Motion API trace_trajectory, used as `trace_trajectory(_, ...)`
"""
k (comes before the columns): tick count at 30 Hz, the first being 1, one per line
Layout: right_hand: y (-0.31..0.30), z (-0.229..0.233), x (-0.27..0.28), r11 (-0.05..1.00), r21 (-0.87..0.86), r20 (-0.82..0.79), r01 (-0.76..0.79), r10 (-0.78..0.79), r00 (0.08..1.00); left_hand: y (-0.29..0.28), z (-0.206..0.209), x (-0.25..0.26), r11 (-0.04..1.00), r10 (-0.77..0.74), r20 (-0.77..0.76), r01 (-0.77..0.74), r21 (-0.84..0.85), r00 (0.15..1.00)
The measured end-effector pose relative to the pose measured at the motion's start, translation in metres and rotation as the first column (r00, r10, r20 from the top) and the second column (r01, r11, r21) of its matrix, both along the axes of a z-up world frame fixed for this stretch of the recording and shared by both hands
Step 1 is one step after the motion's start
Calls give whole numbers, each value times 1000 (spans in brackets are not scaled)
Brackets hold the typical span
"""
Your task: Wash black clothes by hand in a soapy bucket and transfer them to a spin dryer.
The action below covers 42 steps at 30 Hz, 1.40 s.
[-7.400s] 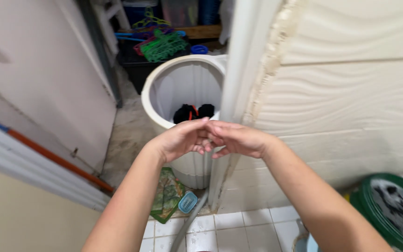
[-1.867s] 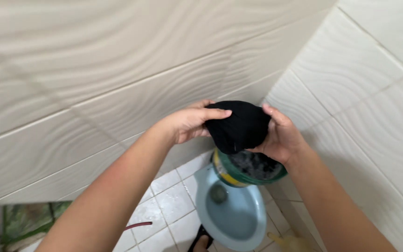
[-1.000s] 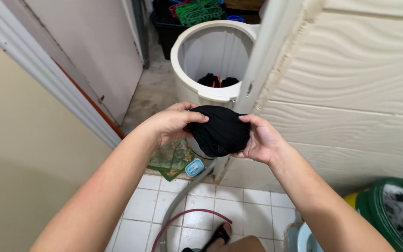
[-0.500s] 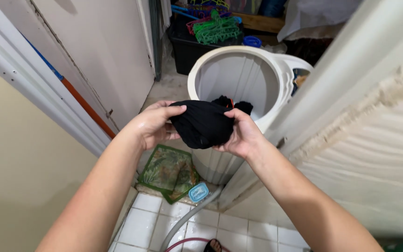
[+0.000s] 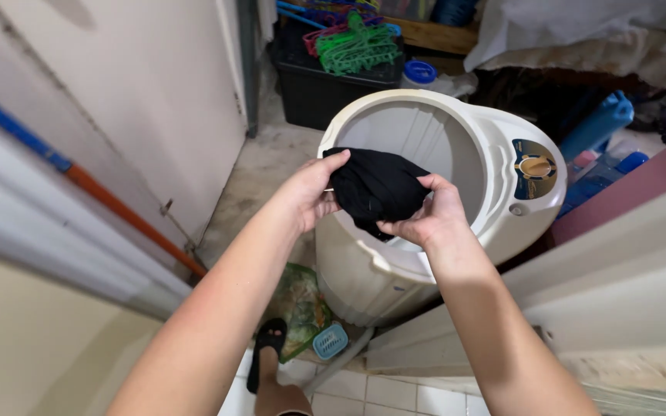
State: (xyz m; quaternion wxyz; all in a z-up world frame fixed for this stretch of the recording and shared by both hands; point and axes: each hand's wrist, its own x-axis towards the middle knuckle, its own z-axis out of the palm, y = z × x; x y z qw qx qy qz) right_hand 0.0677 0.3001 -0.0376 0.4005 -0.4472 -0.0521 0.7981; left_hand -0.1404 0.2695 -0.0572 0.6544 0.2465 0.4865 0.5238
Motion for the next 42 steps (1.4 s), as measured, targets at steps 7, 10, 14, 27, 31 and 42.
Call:
trace_trajectory(7, 97, -54, 3, 961, -57, -42, 270, -273, 961, 107, -35, -36, 965, -235, 87, 243, -97, 968)
trace_trajectory(10, 142, -102, 14, 963, 79, -20, 259, -258, 966, 143, -48, -55, 935, -342, 56, 345, -83, 938)
trace_trajectory(14, 134, -104, -1, 929, -18, 304, 369, -346, 888, 167, -102, -55, 902, -371, 139, 392, -180, 918)
trace_trajectory(27, 31, -39, 16, 849, 313, -10, 425, -445, 896, 125, -51, 14, 907, -311, 283, 373, -197, 907)
trace_trajectory(31, -28, 5, 22, 823, 478, 78, 307, -388, 918, 82, 25, 36, 879, -453, 126, 466, -104, 882)
trace_trajectory(42, -245, 71, 146, 563, 816, 176, 134, -462, 869, -98, 122, 161, 586, -760, -115, 751, 303, 639)
